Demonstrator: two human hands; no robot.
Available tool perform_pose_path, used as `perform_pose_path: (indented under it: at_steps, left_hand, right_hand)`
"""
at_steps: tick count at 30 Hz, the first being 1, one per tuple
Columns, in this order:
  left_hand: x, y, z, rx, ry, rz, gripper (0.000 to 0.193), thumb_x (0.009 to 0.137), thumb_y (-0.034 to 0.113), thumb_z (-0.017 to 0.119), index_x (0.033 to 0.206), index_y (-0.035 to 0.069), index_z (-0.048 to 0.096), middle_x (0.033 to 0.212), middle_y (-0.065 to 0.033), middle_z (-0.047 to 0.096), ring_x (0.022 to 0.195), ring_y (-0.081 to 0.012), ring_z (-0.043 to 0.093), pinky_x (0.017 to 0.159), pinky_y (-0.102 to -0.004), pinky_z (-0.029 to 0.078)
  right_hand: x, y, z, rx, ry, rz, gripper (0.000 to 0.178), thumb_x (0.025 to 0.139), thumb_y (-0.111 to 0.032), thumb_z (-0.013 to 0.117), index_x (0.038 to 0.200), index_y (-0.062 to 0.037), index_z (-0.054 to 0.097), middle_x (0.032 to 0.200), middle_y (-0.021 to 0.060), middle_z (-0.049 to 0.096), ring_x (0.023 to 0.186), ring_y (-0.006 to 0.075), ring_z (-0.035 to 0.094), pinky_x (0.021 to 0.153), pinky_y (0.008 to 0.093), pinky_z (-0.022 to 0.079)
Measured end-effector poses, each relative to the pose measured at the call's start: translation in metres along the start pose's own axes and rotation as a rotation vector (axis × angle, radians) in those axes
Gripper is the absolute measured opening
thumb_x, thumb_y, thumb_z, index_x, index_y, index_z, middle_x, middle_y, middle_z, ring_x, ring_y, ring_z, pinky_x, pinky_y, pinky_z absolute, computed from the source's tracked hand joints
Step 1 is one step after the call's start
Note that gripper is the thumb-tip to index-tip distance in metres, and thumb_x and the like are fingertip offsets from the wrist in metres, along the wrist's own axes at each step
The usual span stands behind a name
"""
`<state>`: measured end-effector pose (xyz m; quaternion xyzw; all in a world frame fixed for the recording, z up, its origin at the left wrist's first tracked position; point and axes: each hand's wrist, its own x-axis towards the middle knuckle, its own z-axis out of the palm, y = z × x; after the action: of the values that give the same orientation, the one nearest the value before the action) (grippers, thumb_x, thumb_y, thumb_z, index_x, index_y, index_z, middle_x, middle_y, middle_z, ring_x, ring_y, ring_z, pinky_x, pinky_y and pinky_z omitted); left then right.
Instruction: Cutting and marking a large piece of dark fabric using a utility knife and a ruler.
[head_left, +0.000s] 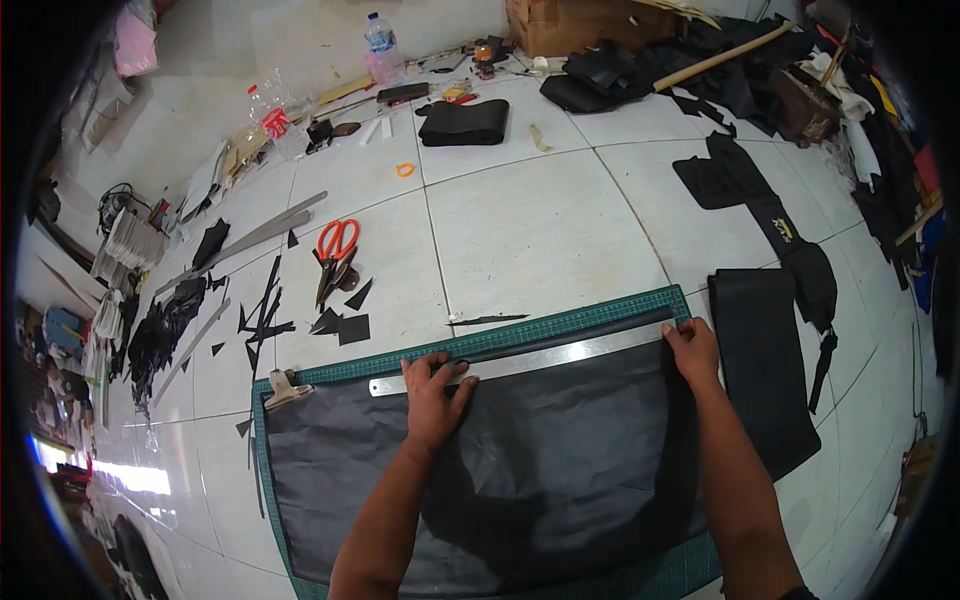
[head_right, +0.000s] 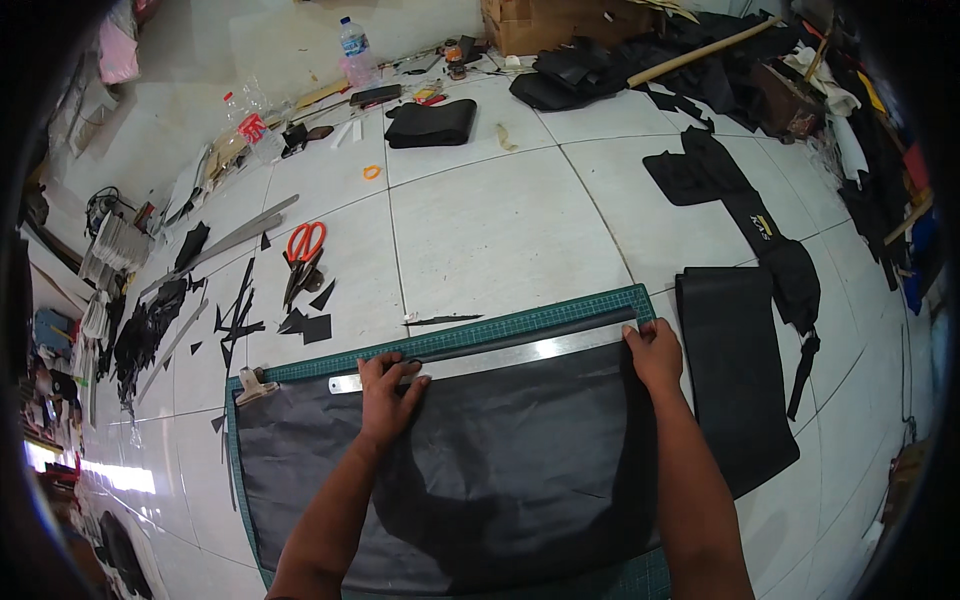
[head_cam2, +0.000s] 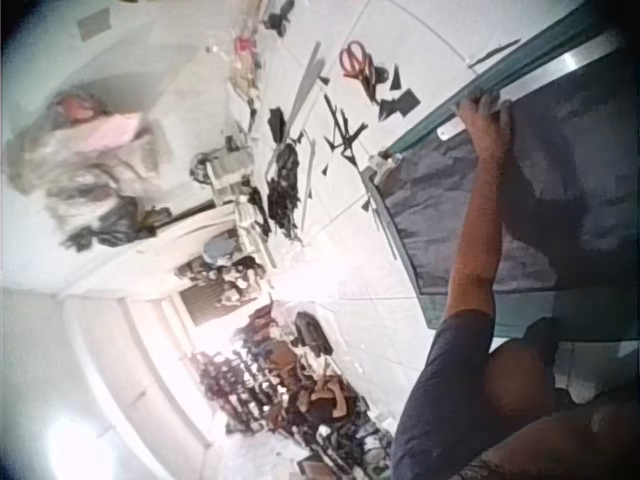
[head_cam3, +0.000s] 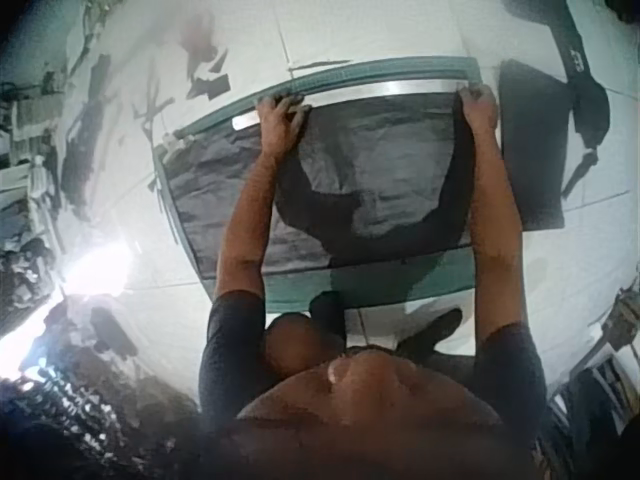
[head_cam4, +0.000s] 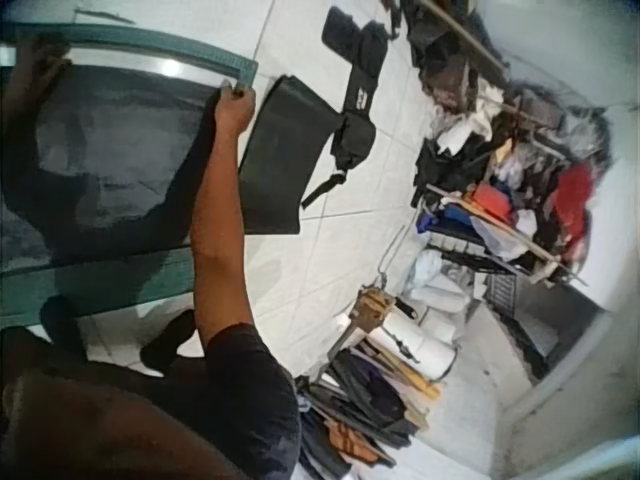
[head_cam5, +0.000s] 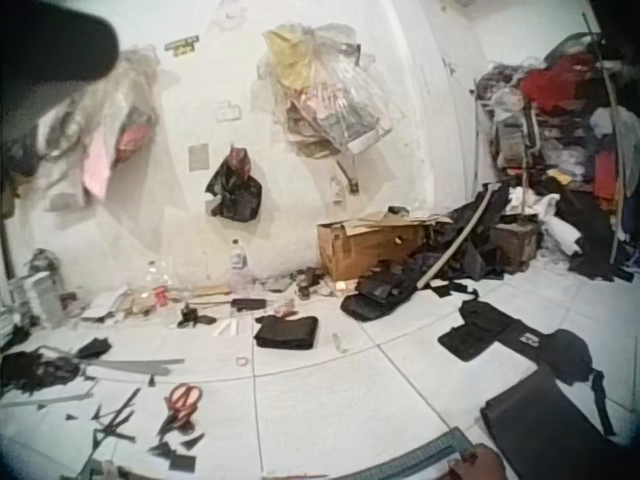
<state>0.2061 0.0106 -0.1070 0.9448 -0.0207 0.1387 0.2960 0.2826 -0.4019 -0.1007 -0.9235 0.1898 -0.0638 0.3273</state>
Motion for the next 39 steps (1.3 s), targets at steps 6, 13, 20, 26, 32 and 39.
perform_pose_path:
  at_steps: [6,13,20,26,32,39]
  left_hand:
    - [0.001,0.000,0.004,-0.016,-0.007,0.008,0.028,0.080,0.026,0.078,0.104,0.013,0.072,0.114,-0.0122,0.055,0.116,-0.0306,0.052,0.114,-0.0634,0.021]
    - [-0.002,-0.002,0.003,-0.014,0.023,0.009,0.028,0.081,0.027,0.077,0.105,0.014,0.073,0.113,-0.0115,0.055,0.116,-0.0298,0.051,0.113,-0.0630,0.022]
    - [-0.002,0.002,0.001,-0.038,0.021,-0.004,0.028,0.080,0.024,0.077,0.104,0.013,0.072,0.116,-0.0120,0.055,0.118,-0.0314,0.051,0.115,-0.0617,0.020]
    - [0.000,0.004,0.003,-0.023,0.027,0.005,0.027,0.081,0.026,0.077,0.104,0.014,0.073,0.115,-0.0108,0.056,0.117,-0.0297,0.051,0.114,-0.0620,0.022]
    - [0.000,0.006,-0.001,-0.009,0.022,0.010,0.026,0.081,0.025,0.077,0.104,0.014,0.073,0.115,-0.0109,0.056,0.117,-0.0300,0.051,0.114,-0.0621,0.022]
    - [-0.001,0.004,-0.002,0.006,0.021,0.004,0.026,0.081,0.025,0.077,0.104,0.013,0.073,0.115,-0.0110,0.057,0.117,-0.0302,0.051,0.114,-0.0622,0.022]
  right_hand:
    - [-0.027,-0.046,0.002,0.348,0.207,-0.148,0.033,0.098,-0.032,0.058,0.092,0.0006,0.062,0.091,0.0115,0.060,0.084,0.0202,0.057,0.074,0.0344,0.047]
    - [-0.088,-0.111,0.056,0.625,-0.402,-0.266,0.035,0.105,-0.030,0.047,0.104,-0.0004,0.065,0.086,0.0057,0.069,0.084,0.0162,0.065,0.080,0.0298,0.051]
    - [-0.087,-0.100,0.055,0.379,-0.416,-0.455,0.019,0.096,-0.016,0.063,0.106,0.0000,0.065,0.098,0.0099,0.070,0.092,0.0168,0.066,0.080,0.0304,0.051]
    - [-0.085,-0.086,0.063,0.530,-0.411,-0.358,0.011,0.092,-0.010,0.066,0.098,-0.0014,0.063,0.091,0.0099,0.069,0.083,0.0175,0.067,0.075,0.0292,0.051]
    - [-0.086,-0.089,0.061,0.445,-0.397,-0.387,0.011,0.087,-0.009,0.068,0.093,-0.0017,0.062,0.089,0.0100,0.070,0.079,0.0193,0.067,0.072,0.0300,0.051]
    - [-0.090,-0.095,0.061,0.426,-0.381,-0.464,0.011,0.085,-0.008,0.069,0.091,-0.0020,0.063,0.088,0.0108,0.071,0.081,0.0218,0.069,0.072,0.0312,0.053]
